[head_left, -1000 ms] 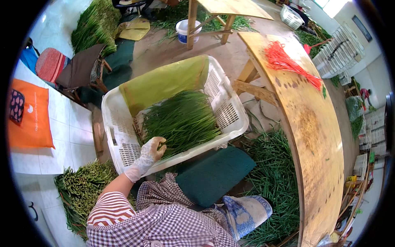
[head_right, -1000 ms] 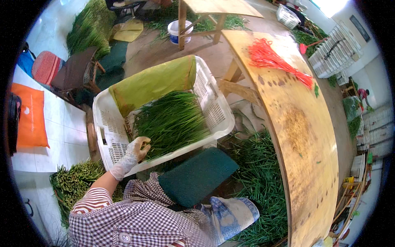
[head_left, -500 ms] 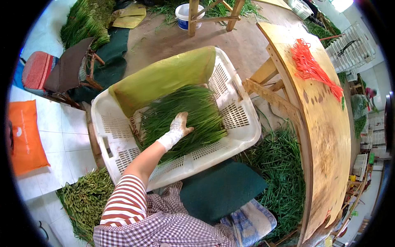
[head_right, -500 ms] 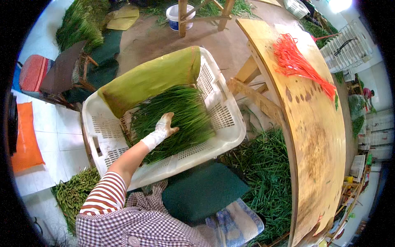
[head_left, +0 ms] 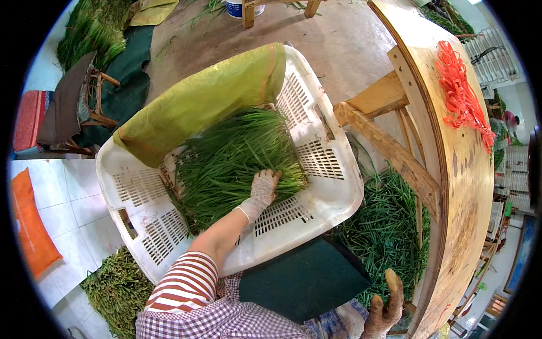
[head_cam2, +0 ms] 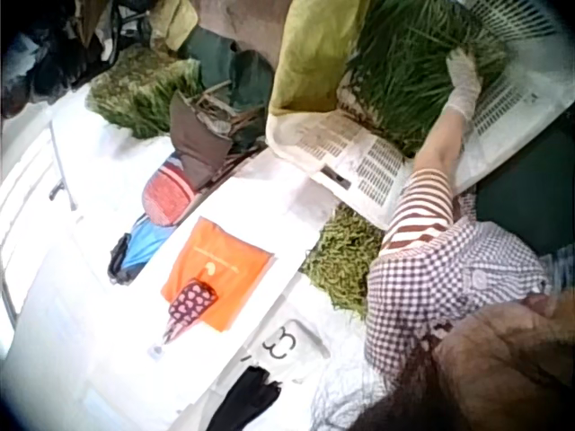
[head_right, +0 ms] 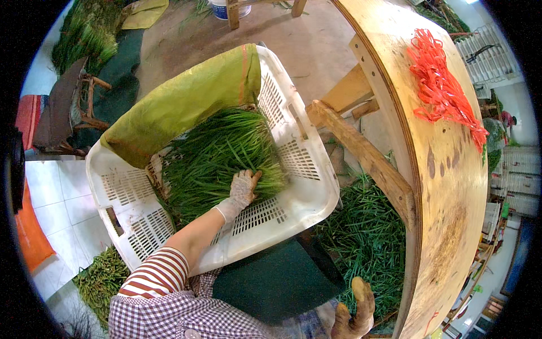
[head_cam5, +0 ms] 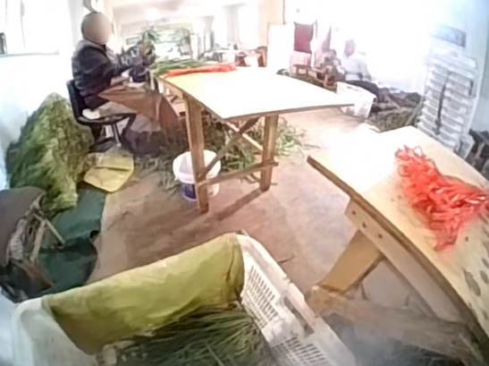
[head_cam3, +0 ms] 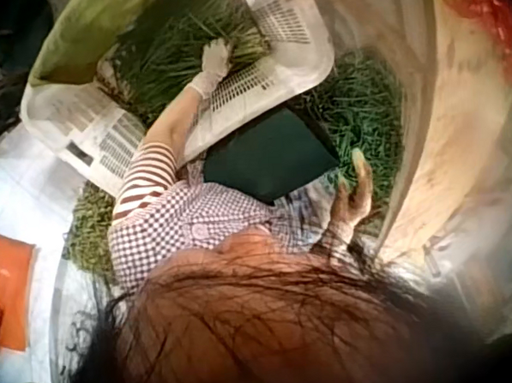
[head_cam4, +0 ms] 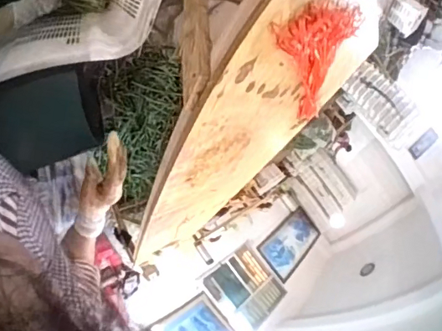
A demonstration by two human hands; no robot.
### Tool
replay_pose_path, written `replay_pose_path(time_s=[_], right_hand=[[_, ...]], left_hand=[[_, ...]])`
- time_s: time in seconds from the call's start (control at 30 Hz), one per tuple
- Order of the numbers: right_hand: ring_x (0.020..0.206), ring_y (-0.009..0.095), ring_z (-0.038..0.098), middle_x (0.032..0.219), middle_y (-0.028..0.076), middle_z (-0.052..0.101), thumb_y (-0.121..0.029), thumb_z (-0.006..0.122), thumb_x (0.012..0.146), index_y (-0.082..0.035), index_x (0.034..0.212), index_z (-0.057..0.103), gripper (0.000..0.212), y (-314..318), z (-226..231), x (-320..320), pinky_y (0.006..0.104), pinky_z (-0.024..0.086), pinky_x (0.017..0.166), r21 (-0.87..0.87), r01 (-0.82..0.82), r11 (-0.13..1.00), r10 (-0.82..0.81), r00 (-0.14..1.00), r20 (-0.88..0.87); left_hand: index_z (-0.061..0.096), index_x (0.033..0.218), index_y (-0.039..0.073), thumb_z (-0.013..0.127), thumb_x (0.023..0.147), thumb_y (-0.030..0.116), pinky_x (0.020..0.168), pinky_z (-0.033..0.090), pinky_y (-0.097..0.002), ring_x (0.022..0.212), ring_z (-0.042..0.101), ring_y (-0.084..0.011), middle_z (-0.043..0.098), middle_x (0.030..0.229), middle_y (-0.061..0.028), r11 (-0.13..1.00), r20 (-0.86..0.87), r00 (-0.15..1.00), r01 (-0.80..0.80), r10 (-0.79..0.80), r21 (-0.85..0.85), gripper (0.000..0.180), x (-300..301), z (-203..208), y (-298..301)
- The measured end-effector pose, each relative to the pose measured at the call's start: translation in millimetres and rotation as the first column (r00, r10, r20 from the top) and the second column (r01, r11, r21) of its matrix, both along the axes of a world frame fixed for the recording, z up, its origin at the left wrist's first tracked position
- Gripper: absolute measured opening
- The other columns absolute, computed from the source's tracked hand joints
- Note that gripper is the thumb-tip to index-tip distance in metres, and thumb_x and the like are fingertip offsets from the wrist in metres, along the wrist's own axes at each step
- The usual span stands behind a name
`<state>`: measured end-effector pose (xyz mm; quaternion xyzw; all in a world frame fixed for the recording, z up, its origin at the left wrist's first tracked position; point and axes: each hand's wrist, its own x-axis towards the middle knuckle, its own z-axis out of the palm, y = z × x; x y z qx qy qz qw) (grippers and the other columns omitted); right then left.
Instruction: The person sorts through green stems in a bin, picks up a bunch, removes loose or unwanted parts by hand, and then bundles them together with a red tie on a wooden table.
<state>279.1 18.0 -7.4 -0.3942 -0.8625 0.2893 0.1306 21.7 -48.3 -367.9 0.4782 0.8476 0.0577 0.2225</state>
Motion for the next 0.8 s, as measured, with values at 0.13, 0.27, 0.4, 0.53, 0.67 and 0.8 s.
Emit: replay_pose_path(time_s=[0.13, 0.27, 0.4, 0.53, 0.67, 0.8], right_hand=[[0.111, 0.03, 0.051, 0.113, 0.016, 0.057, -0.02, 0.061, 0.083, -0.004, 0.113, 0.057, 0.034, -1.9, 1.2, -27.7, 0.0424, 0.036, 0.098, -0.019, 0.0, 1.0, 0.0, 1.0, 0.026], [0.106, 0.031, 0.054, 0.113, 0.019, 0.056, -0.016, 0.065, 0.077, -0.002, 0.113, 0.056, 0.04, 18.7, -9.0, -92.6, 0.0401, 0.041, 0.093, -0.146, -0.27, 0.952, 0.271, 0.962, -0.016], [0.107, 0.029, 0.054, 0.116, 0.017, 0.056, -0.015, 0.065, 0.077, -0.002, 0.119, 0.053, 0.045, 49.4, -78.1, -160.7, 0.0322, 0.041, 0.092, -0.333, -0.322, 0.886, 0.356, 0.933, 0.046], [0.113, 0.028, 0.05, 0.124, 0.014, 0.052, -0.03, 0.069, 0.074, -0.001, 0.124, 0.048, 0.061, 51.7, -150.3, -211.8, 0.0309, 0.036, 0.1, -0.749, -0.076, 0.658, 0.197, 0.978, 0.074], [0.133, 0.023, 0.023, 0.136, 0.019, 0.036, -0.037, 0.084, 0.056, -0.002, 0.139, 0.016, 0.112, 24.3, -239.6, -232.2, 0.0286, 0.025, 0.108, -0.588, 0.16, 0.793, 0.169, 0.869, 0.464], [0.114, 0.023, 0.045, 0.133, 0.016, 0.037, -0.017, 0.085, 0.054, -0.003, 0.141, 0.005, 0.118, -9.2, -259.6, -240.4, 0.0332, 0.041, 0.095, -0.886, 0.127, 0.447, -0.045, 0.992, 0.119]], left_hand=[[0.041, 0.125, 0.005, 0.079, 0.058, 0.038, 0.101, 0.027, -0.045, 0.123, 0.028, -0.0387, 0.028, 0.134, -0.0151, 0.991, -0.101, 0.987, 0.131, -0.128, 0.02, 0.084, -10.8, 31.9, 16.0], [0.037, 0.13, -0.004, 0.076, 0.062, 0.045, 0.096, 0.039, -0.0367, 0.112, 0.049, -0.0319, 0.051, 0.117, -0.0232, 0.948, 0.398, 0.885, -0.128, 0.241, -0.29, 0.093, -34.2, 2.0, 18.2], [0.033, 0.132, -0.005, 0.081, 0.057, 0.039, 0.092, 0.041, -0.035, 0.111, 0.05, -0.0301, 0.052, 0.12, -0.0218, 0.852, 0.6, 0.676, -0.523, 0.428, -0.019, 0.099, -74.3, -30.5, -11.8], [0.052, 0.114, -0.005, 0.083, 0.059, 0.028, 0.086, 0.045, -0.032, 0.095, 0.058, -0.0225, 0.062, 0.102, -0.0134, 0.486, 0.878, 0.18, -0.872, 0.444, -0.067, 0.071, -105.4, -75.9, -76.5], [0.049, 0.115, -0.007, 0.081, 0.062, 0.019, 0.087, 0.045, -0.0329, 0.097, 0.058, -0.0219, 0.061, 0.106, -0.0137, 0.531, 0.935, 0.272, -0.839, 0.228, 0.115, 0.067, -70.8, 0.3, -60.9], [0.049, 0.117, 0.0, 0.081, 0.057, 0.028, 0.086, 0.046, -0.034, 0.098, 0.059, -0.0279, 0.06, 0.108, -0.0174, 0.625, 0.709, 0.63, -0.701, 0.317, 0.343, 0.074, -32.8, 40.7, -70.5]])
